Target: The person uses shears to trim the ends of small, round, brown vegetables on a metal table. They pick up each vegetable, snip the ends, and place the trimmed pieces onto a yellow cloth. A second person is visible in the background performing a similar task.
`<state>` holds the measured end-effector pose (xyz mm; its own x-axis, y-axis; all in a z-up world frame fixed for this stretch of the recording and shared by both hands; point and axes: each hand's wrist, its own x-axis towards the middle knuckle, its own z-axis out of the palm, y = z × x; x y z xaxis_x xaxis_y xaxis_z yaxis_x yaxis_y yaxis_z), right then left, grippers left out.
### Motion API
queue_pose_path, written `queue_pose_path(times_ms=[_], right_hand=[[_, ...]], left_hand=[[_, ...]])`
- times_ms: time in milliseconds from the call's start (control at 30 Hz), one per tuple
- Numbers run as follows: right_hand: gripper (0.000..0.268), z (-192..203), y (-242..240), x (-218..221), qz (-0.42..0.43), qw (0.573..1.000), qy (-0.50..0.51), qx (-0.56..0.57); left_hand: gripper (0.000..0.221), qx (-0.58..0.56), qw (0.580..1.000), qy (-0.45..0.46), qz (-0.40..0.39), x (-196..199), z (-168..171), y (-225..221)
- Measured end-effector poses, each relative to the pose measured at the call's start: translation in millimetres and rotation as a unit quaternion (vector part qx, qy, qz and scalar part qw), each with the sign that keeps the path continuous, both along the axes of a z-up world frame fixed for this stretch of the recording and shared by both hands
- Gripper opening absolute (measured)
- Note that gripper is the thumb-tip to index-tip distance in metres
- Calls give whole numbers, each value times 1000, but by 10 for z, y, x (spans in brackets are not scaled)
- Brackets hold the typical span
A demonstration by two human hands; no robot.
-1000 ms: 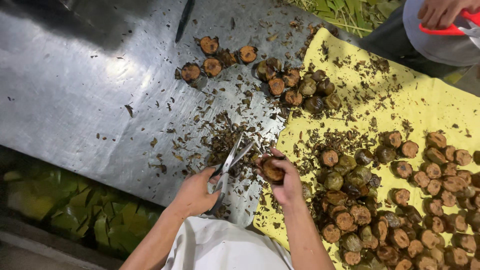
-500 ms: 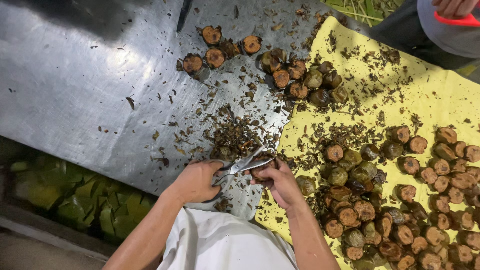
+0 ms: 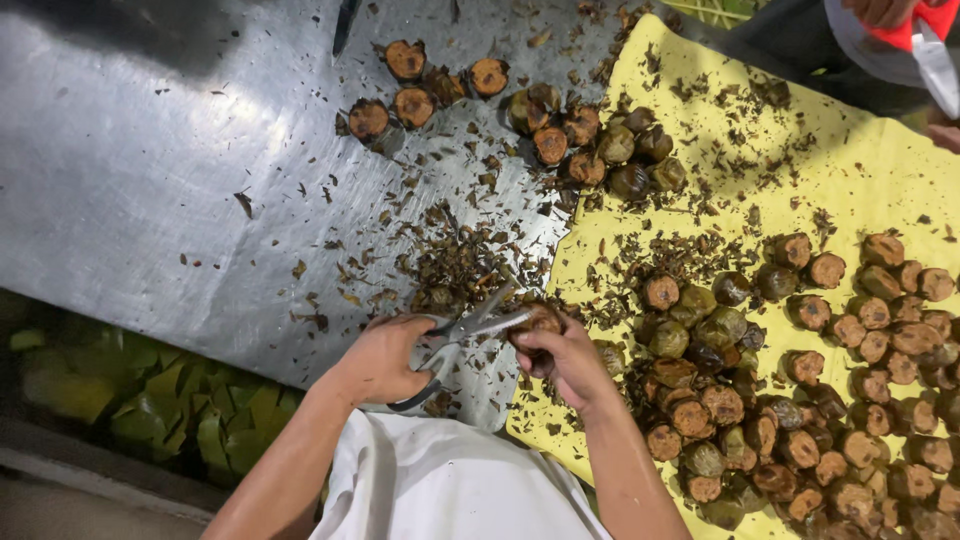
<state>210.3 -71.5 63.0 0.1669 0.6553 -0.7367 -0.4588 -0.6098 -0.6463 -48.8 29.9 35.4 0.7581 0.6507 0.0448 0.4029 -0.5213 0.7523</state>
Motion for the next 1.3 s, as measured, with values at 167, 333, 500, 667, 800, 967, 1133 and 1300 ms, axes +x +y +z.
queue_pose_path(times_ms=[167,333,500,667,800,967,1133,1300], right_hand=[[35,30,-36,-44,56,998,-13,-23],[33,-72,-254,151,62,996,53,-27],[44,-441,-622,380,149,988,13,-41],[61,-537,-1081,1206,242,926,-240,-163],[65,-600,-876,1830,159,809,-538,-175],[54,-981,813,1393,143,782,-594,123],[57,-1202,3069,36,267,702,-614,245],[83,-1518,4264,-640,315,453,-770,320]], left_hand=[[38,-135,981,127,-51,34,123,48],[26,-202,962,174,-61,129,146,-30],[23,-276,947,162,-3,156,-57,-228],[29,-261,960,84,48,8,-327,-250],[26,-169,972,101,126,-267,-534,-327],[24,-229,945,117,203,-814,-862,-559],[38,-332,875,117,332,-1320,-1640,-734],[52,-346,851,86,386,-1920,-2193,-807]])
